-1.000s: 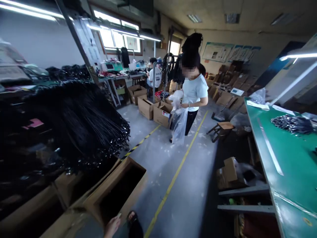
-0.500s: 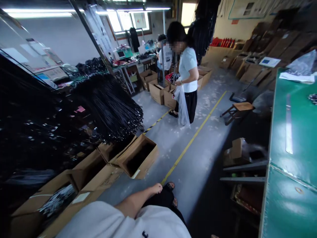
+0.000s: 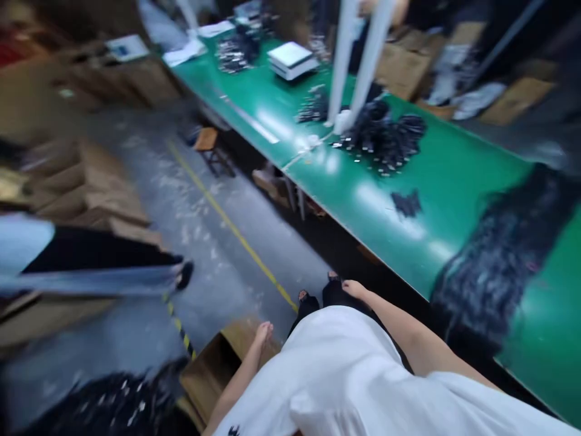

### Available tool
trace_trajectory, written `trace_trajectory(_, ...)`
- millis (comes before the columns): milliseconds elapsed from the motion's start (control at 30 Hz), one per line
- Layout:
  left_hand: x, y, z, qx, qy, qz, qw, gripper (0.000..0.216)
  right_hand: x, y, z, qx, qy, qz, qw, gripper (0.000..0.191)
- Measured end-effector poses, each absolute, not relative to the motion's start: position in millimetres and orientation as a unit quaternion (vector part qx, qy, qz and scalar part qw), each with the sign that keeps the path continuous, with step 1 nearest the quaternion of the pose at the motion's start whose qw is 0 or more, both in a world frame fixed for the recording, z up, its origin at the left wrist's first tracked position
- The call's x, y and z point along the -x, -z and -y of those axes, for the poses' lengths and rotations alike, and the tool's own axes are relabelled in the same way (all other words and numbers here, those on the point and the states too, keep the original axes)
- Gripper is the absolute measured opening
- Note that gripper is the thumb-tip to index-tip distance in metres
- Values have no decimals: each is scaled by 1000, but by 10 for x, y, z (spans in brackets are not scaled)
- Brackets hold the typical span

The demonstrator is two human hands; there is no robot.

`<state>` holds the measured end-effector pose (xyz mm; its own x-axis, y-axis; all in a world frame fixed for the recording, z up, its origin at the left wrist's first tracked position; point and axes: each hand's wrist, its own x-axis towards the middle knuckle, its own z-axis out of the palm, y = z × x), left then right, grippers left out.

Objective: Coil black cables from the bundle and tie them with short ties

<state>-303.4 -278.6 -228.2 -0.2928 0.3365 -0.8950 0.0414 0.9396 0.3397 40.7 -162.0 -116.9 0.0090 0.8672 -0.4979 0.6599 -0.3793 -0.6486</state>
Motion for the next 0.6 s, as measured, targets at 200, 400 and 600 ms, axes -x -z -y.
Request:
trace_trajectory(200,2616,2225,2013,-181,-75,-795,575,21,-986,1146,957,696,-491,510,125,12)
trace_trajectory(400,2014,2193,821,-190,-158,-788,564,9,-2145,211,-790,706,-367,567,212,24)
trace_trajectory(600,909,2052,-222,-196,-236,-749,588,19,-3217,-808,-3531,787,-253,514,230,47)
